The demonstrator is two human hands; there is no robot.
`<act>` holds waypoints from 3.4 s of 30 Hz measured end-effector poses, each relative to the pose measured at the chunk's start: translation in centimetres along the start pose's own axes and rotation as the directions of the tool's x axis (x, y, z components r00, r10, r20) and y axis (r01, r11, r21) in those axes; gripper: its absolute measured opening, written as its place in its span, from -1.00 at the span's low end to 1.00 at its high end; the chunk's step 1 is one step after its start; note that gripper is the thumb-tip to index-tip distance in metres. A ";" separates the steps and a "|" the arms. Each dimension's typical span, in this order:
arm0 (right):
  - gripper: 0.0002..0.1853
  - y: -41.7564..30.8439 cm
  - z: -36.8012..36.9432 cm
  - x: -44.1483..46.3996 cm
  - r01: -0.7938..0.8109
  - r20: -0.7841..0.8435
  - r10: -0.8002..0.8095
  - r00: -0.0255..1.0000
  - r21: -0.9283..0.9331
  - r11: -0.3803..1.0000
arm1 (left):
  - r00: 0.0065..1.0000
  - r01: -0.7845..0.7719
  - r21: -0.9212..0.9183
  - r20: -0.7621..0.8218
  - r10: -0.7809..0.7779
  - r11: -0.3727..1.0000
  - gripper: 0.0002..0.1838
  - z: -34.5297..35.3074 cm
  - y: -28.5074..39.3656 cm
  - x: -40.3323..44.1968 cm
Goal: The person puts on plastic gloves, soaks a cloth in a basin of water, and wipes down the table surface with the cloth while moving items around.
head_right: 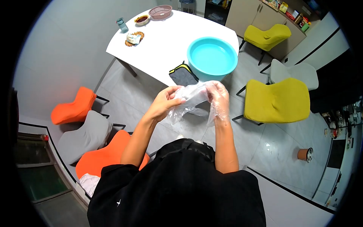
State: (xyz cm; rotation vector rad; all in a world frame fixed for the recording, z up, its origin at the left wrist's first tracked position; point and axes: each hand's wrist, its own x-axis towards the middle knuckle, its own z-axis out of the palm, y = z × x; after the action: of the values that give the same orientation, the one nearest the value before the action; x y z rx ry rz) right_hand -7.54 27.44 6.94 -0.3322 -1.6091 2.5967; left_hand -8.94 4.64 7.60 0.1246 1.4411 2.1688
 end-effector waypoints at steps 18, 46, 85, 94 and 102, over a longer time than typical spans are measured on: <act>-0.72 3.5 -4.7 1.0 0.339 -0.161 -0.388 0.908 -0.263 0.903 | 0.968 -0.135 -0.483 -0.251 0.011 0.865 -0.72 -3.7 -3.5 0.4; -0.73 8.5 -0.3 -0.9 -0.051 0.203 0.143 0.969 -0.399 0.915 | 0.982 -0.126 0.352 -0.090 0.168 0.927 -0.74 -2.0 -7.4 -0.9; -0.85 7.6 4.8 -4.3 0.674 0.541 -0.464 0.702 -0.716 0.185 | 0.935 -0.174 -0.540 -0.353 -0.034 0.824 -0.51 -1.7 -8.7 1.1; -0.84 9.6 5.3 -4.2 0.743 0.701 -0.412 0.581 -0.664 -0.082 | 0.934 0.047 -0.561 -0.270 -0.236 0.827 -0.36 -2.7 -10.3 1.6; -0.79 9.5 3.2 -3.3 0.347 0.415 -0.274 0.868 -0.900 -0.264 | 0.991 -0.122 -0.651 -0.116 0.060 0.749 -0.49 -0.3 -8.6 0.9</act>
State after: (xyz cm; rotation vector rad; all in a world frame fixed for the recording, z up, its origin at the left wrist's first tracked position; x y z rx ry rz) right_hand -4.53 19.74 0.30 0.1827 -2.8305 0.3220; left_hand -6.62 7.34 -0.24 -0.1649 0.6313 2.6589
